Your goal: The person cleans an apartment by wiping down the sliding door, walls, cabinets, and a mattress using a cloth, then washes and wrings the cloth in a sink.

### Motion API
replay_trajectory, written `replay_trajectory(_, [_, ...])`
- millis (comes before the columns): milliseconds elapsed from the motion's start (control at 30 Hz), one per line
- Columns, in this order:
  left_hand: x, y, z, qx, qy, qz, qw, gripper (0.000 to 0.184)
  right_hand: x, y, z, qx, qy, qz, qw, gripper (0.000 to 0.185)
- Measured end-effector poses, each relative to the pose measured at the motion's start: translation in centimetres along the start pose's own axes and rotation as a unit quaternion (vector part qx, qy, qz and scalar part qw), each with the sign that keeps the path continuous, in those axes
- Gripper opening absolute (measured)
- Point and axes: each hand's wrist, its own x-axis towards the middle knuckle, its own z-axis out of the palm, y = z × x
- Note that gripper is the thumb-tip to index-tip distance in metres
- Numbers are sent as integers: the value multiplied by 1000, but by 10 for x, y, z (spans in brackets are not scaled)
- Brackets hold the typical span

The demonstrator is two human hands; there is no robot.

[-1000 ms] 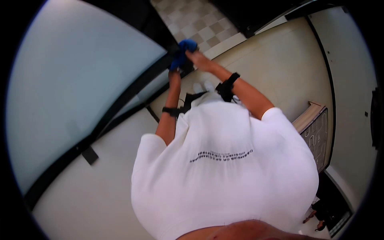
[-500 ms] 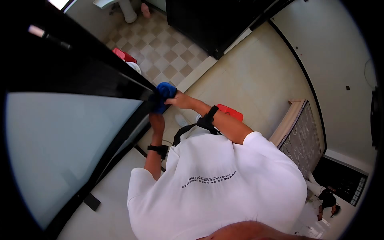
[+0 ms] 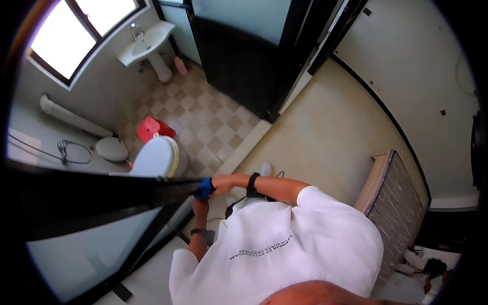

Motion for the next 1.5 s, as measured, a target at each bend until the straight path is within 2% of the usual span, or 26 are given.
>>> replay_trajectory(33, [11, 11, -5, -213, -103, -145, 961, 24, -5, 17, -9, -17, -42, 23, 999, 21])
replay_trajectory(67, [26, 45, -14, -407, -196, -275, 849, 28, -20, 1, -42, -27, -34, 6, 999, 21])
replay_trajectory(133, [48, 67, -10, -576, -167, -217, 770, 39, -35, -35, -83, -132, -101, 116, 979, 21])
replay_trajectory(167, [77, 89, -4, -530, -213, -233, 787, 44, -59, -34, -105, -136, -91, 110, 980, 21])
replay_trajectory(200, [108, 97, -2, -482, -259, -249, 799, 50, -68, -26, -121, -122, -31, 82, 989, 24])
replay_trajectory(233, [134, 115, -13, -561, -220, -222, 767, 55, -75, -14, -137, -107, 29, 53, 992, 28])
replay_trajectory(267, [157, 151, -33, -636, -184, -195, 724, 60, -95, -1, -157, -112, 83, 75, 987, 31])
replay_trajectory(333, [206, 200, -95, -644, -196, -276, 686, 70, -125, -11, -188, -116, 193, 151, 962, 37])
replay_trajectory(400, [271, 223, -107, -620, -243, -235, 708, 78, -160, -6, -223, -139, 273, 217, 927, 40])
replay_trajectory(467, [325, 251, -123, -590, -265, -172, 743, 71, -194, 2, -240, -140, 413, 177, 882, 39])
replay_trajectory(533, [365, 286, -153, -603, -225, -150, 751, 73, -219, -10, -265, -144, 484, 196, 841, 38])
replay_trajectory(567, [391, 299, -162, -570, -233, -127, 777, 69, -232, 24, -282, -157, 542, 128, 816, 35])
replay_trajectory(633, [424, 331, -188, -536, -216, -80, 812, 61, -255, 14, -311, -96, 597, 203, 770, 29])
replay_trajectory(700, [452, 364, -208, -537, -199, -36, 819, 55, -267, 23, -340, -147, 684, 148, 699, 24])
replay_trajectory(833, [493, 421, -228, -564, -241, 27, 789, 46, -288, 9, -388, -242, 700, 193, 643, 20])
replay_trajectory(867, [504, 436, -232, -583, -216, 85, 779, 43, -295, 12, -404, -260, 688, 228, 638, 17])
replay_trajectory(900, [514, 446, -233, -600, -188, 143, 765, 40, -298, 15, -415, -315, 693, 193, 619, 18])
replay_trajectory(933, [524, 452, -231, -599, -198, 139, 763, 40, -295, 6, -419, -310, 695, 203, 616, 18])
replay_trajectory(1000, [544, 462, -223, -516, -215, 216, 801, 35, -291, -4, -428, -287, 638, 361, 616, 26])
replay_trajectory(1067, [556, 464, -210, -459, -217, 247, 825, 34, -285, 16, -426, -301, 627, 384, 607, 31])
replay_trajectory(1133, [569, 459, -187, -401, -214, 287, 843, 34, -279, 24, -426, -284, 554, 495, 606, 34])
replay_trajectory(1233, [574, 452, -183, -372, -154, 377, 834, 32, -274, 32, -421, -264, 546, 517, 605, 31])
replay_trajectory(1300, [570, 461, -224, -207, -272, 325, 882, 32, -272, 30, -417, -261, 536, 529, 603, 30])
replay_trajectory(1333, [572, 464, -239, -208, -277, 327, 879, 32, -270, 24, -421, -261, 555, 523, 592, 28])
replay_trajectory(1433, [564, 463, -280, -289, -310, 339, 840, 33, -258, -27, -429, -286, 616, 478, 558, 19])
replay_trajectory(1500, [557, 465, -301, -444, -259, 423, 746, 33, -246, -71, -440, -339, 692, 374, 516, 17])
